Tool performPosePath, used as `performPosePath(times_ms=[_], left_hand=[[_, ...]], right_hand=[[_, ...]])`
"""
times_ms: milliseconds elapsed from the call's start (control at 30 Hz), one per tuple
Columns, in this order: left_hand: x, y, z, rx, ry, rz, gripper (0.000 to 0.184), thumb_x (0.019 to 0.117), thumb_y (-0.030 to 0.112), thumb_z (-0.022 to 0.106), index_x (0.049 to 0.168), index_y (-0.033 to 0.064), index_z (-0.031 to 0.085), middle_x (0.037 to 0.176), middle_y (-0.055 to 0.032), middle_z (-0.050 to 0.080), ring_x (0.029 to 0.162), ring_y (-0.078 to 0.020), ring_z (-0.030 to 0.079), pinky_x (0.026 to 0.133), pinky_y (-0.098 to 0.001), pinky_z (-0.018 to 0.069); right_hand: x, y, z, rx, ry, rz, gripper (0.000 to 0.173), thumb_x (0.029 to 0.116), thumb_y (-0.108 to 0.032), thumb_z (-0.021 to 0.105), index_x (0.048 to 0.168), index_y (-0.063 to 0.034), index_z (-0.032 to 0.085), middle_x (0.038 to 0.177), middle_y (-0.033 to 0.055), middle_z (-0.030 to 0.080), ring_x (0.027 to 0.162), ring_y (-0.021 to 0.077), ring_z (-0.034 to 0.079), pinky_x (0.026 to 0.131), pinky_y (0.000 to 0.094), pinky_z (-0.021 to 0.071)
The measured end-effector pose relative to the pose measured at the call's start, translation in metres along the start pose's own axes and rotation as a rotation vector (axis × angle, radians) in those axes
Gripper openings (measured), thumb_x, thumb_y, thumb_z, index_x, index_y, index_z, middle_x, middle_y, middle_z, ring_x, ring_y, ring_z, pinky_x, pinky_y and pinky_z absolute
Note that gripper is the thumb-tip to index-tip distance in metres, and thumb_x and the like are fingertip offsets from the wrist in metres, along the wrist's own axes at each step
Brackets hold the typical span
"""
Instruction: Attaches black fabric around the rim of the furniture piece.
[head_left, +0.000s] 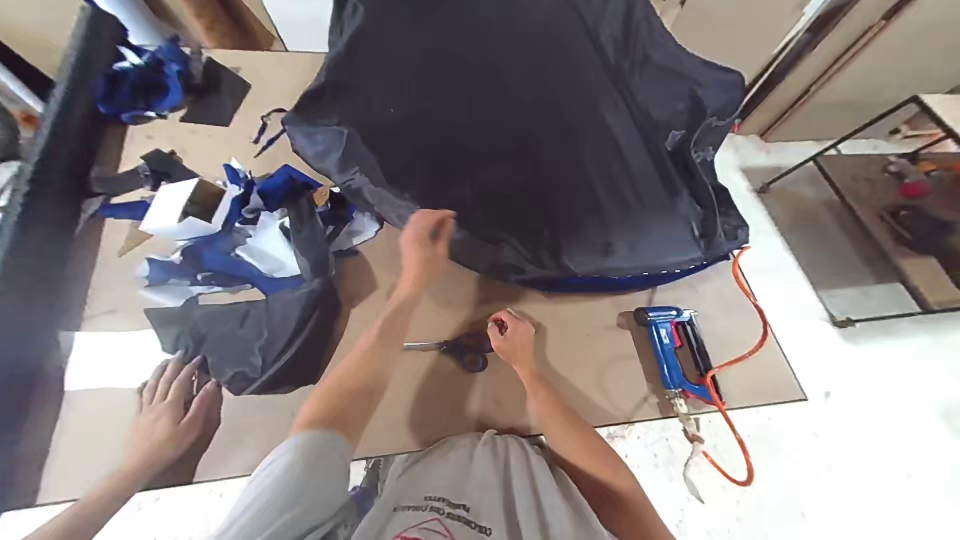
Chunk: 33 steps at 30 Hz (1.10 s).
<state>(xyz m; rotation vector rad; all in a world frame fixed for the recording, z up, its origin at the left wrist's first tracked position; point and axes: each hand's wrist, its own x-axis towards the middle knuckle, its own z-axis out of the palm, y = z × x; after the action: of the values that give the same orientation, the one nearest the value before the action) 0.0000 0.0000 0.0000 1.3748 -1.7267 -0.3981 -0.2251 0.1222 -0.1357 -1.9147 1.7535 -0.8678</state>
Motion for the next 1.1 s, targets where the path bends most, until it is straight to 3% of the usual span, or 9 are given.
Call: performPosePath(times_ms=[100, 233, 333, 433, 500, 567, 700, 900, 1100], left_hand=[[0.003, 0.036, 0.041, 0.093, -0.307, 0.29, 0.028, 0.1015, 0.032, 0.064, 0.12, 0.015, 0.076, 0.124, -0.0057, 0.071, 0.122, -0.022, 0.064, 0.107, -0.0446, 0.0508], [0.009, 0.04, 0.086, 0.241, -0.63, 0.41, 0.05, 0.0973, 0.051, 0.064, 0.135, 0.018, 0.067, 0.141, -0.0048, 0.063, 0.134, -0.0246, 0.055, 0.116, -0.0511, 0.0396], [0.01, 0.03, 0.093, 0.326, -0.712, 0.45, 0.04, 0.1006, 0.039, 0.063, 0.133, 0.017, 0.069, 0.138, -0.0078, 0.064, 0.131, -0.0282, 0.057, 0.114, -0.0539, 0.0397], [0.004, 0.022, 0.093, 0.316, -0.697, 0.489, 0.033, 0.1049, 0.031, 0.056, 0.13, 0.017, 0.071, 0.136, -0.0095, 0.065, 0.13, -0.0301, 0.058, 0.113, -0.0521, 0.0426], [0.005, 0.047, 0.079, 0.333, -0.778, 0.452, 0.035, 0.1067, 0.029, 0.053, 0.135, 0.0152, 0.068, 0.142, -0.0117, 0.062, 0.135, -0.0328, 0.055, 0.115, -0.0522, 0.0419], [0.014, 0.094, 0.039, 0.417, -0.956, 0.286, 0.039, 0.11, 0.024, 0.047, 0.145, 0.0118, 0.06, 0.156, -0.0137, 0.049, 0.148, -0.0345, 0.041, 0.123, -0.0524, 0.0301], [0.003, 0.044, 0.069, 0.375, -0.671, 0.459, 0.025, 0.1046, 0.021, 0.057, 0.119, 0.0154, 0.077, 0.133, -0.0068, 0.068, 0.128, -0.0279, 0.059, 0.109, -0.0454, 0.0486], [0.006, 0.049, 0.075, 0.401, -0.668, 0.423, 0.025, 0.1022, 0.008, 0.054, 0.117, 0.0091, 0.074, 0.123, -0.0111, 0.071, 0.123, -0.0314, 0.063, 0.105, -0.0482, 0.0491], [0.002, 0.051, 0.083, 0.44, -0.398, 0.56, 0.017, 0.094, 0.008, 0.066, 0.106, 0.0123, 0.077, 0.115, -0.0051, 0.074, 0.117, -0.0252, 0.065, 0.102, -0.0443, 0.05]], right_hand=[[0.001, 0.0, 0.002, -0.015, -0.003, 0.025, 0.028, 0.0899, -0.035, 0.06, 0.095, -0.0155, 0.079, 0.086, 0.0032, 0.075, 0.077, 0.0203, 0.072, 0.068, 0.0478, 0.058], [-0.003, 0.003, -0.002, 0.125, 0.009, 0.06, 0.027, 0.0908, -0.031, 0.06, 0.1, -0.0119, 0.078, 0.089, 0.0039, 0.076, 0.079, 0.0168, 0.071, 0.072, 0.0432, 0.0593], [-0.014, -0.004, -0.018, 0.24, 0.071, 0.099, 0.024, 0.0927, -0.022, 0.06, 0.105, -0.0079, 0.075, 0.094, 0.0049, 0.074, 0.08, 0.0121, 0.069, 0.072, 0.0341, 0.0595], [-0.029, -0.013, -0.039, 0.096, 0.215, -0.016, 0.022, 0.0911, -0.019, 0.062, 0.104, -0.0083, 0.076, 0.094, 0.0053, 0.073, 0.08, 0.0127, 0.069, 0.071, 0.0314, 0.0597], [-0.03, -0.021, -0.061, -0.045, 0.266, -0.11, 0.024, 0.0915, -0.021, 0.063, 0.106, -0.0062, 0.075, 0.101, 0.0107, 0.074, 0.09, 0.0202, 0.073, 0.078, 0.0376, 0.0621], [-0.015, -0.037, -0.076, -0.105, 0.23, -0.196, 0.03, 0.0928, -0.021, 0.063, 0.113, -0.0015, 0.074, 0.116, 0.019, 0.072, 0.106, 0.0319, 0.071, 0.09, 0.0483, 0.0597], [0.015, -0.04, -0.088, -0.143, 0.156, -0.338, 0.031, 0.094, -0.013, 0.062, 0.118, 0.005, 0.07, 0.125, 0.0267, 0.067, 0.121, 0.0425, 0.064, 0.104, 0.0549, 0.0508], [0.047, -0.027, -0.09, -0.23, -0.033, -0.229, 0.048, 0.0983, -0.027, 0.058, 0.135, 0.0032, 0.061, 0.145, 0.027, 0.056, 0.138, 0.0429, 0.051, 0.117, 0.0563, 0.0379], [0.085, -0.037, -0.09, -0.363, -0.158, -0.145, 0.065, 0.0911, -0.033, 0.07, 0.14, 0.0068, 0.055, 0.142, 0.0375, 0.051, 0.134, 0.0545, 0.048, 0.109, 0.0705, 0.0381]])
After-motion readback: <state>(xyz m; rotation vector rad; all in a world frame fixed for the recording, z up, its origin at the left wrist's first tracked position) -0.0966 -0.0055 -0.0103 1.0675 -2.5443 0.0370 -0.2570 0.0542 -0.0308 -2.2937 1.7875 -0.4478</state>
